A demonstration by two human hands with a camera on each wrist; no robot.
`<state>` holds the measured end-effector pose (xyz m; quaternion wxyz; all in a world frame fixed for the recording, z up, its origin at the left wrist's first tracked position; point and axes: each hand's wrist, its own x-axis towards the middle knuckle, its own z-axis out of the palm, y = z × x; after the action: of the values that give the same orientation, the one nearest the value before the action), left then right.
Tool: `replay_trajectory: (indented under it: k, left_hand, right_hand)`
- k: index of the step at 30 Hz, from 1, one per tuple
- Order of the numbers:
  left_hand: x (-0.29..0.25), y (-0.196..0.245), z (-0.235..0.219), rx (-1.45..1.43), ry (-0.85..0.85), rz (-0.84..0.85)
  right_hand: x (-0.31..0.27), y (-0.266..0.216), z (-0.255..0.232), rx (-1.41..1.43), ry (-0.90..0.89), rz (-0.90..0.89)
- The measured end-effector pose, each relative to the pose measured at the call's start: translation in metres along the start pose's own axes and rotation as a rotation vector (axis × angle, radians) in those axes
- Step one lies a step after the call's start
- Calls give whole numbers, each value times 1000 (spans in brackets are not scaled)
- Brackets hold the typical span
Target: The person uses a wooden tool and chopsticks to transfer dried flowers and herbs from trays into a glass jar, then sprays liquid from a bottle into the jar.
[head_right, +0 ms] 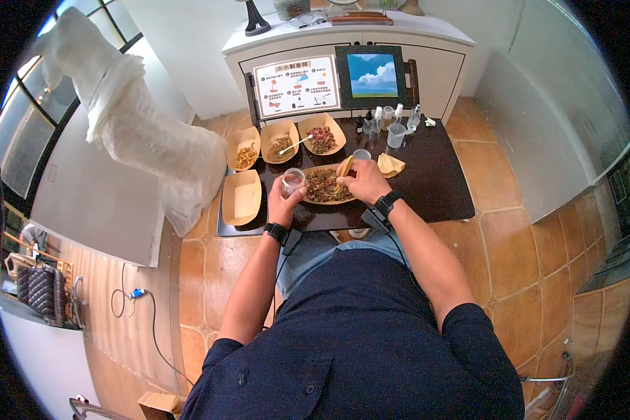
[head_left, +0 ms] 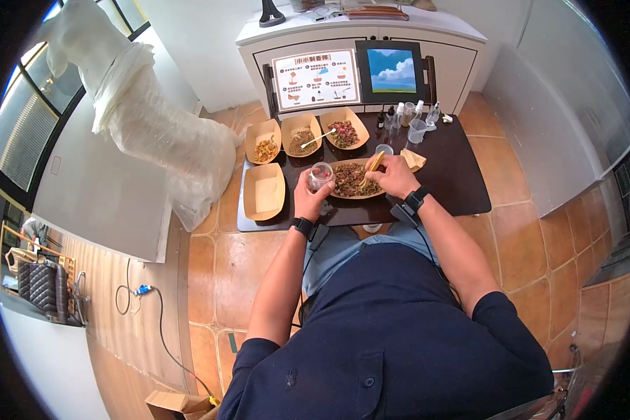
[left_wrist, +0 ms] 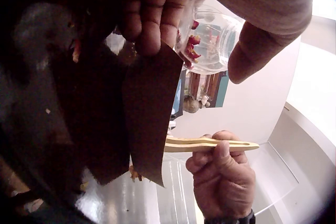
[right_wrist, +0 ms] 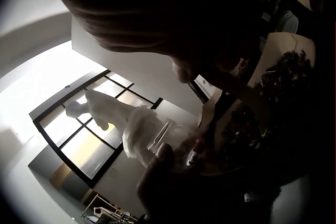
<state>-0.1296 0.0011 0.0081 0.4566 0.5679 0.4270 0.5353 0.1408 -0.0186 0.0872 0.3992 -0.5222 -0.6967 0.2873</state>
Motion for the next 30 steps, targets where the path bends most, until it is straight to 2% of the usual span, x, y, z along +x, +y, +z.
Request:
replay_trajectory:
  k: [10,12,15,18,28,30]
  left_hand:
    - [1,-2,0,5,0,3]
    - [1,-3,0,20,6,13]
    - [0,-5,0,-7,6,10]
    - [2,-7,0,22,15,32]
    - [1,-2,-1,14,-19,-3]
    - [0,-2,-1,19,-17,0]
  right_hand:
    - [1,-7,-2,-84,55,-14]
    - [1,-12,-4,-69,66,64]
    - [2,-12,-5,-59,55,72]
    - [2,-8,-3,-68,49,9]
    - [2,4,5,-30,34,24]
    - [3,1,2,-95,59,7]
